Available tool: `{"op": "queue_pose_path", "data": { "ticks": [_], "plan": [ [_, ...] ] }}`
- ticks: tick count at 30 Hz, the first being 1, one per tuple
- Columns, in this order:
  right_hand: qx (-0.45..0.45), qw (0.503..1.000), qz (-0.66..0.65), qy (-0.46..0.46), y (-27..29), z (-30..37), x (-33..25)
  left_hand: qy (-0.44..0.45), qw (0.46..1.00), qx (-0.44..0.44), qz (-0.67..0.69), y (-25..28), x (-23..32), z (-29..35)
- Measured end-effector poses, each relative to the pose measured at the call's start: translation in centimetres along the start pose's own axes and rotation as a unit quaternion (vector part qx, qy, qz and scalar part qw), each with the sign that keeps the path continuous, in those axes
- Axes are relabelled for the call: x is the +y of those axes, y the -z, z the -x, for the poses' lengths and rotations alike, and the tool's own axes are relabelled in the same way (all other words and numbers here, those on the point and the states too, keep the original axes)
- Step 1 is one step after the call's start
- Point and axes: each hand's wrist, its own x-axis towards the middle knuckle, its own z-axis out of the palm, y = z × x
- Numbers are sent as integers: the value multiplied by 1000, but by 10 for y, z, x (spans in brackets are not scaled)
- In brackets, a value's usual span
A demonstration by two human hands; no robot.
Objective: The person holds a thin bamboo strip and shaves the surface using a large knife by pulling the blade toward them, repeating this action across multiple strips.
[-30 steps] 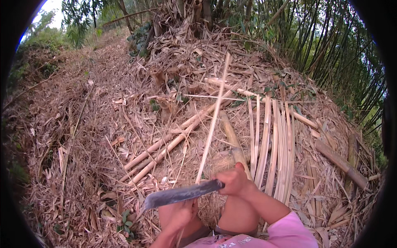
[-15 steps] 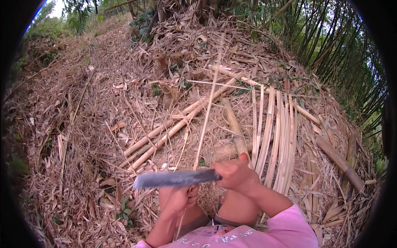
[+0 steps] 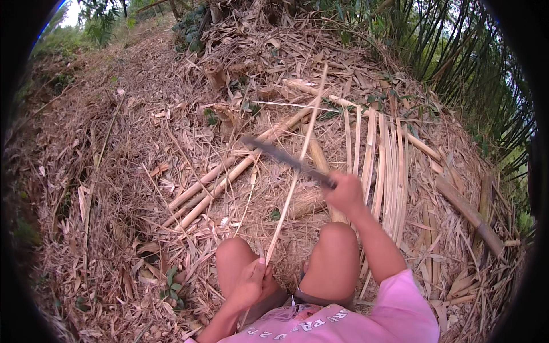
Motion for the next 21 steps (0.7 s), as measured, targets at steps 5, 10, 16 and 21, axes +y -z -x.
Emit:
{"op": "queue_pose_path", "data": {
  "ticks": [5,10,16,21],
  "plan": [
    [-61,989,81,106,-3,17,-19,52,998,-8,34,12,-12,1],
    [-44,996,61,-56,7,-10,41,63,997,11,-33,20,-31,20],
    [-20,997,59,-49,8,-17,40,84,995,3,48,21,-41,41],
    [-111,972,62,198,-21,54,-26,62,996,65,-6,12,-25,17]
  ]
}}
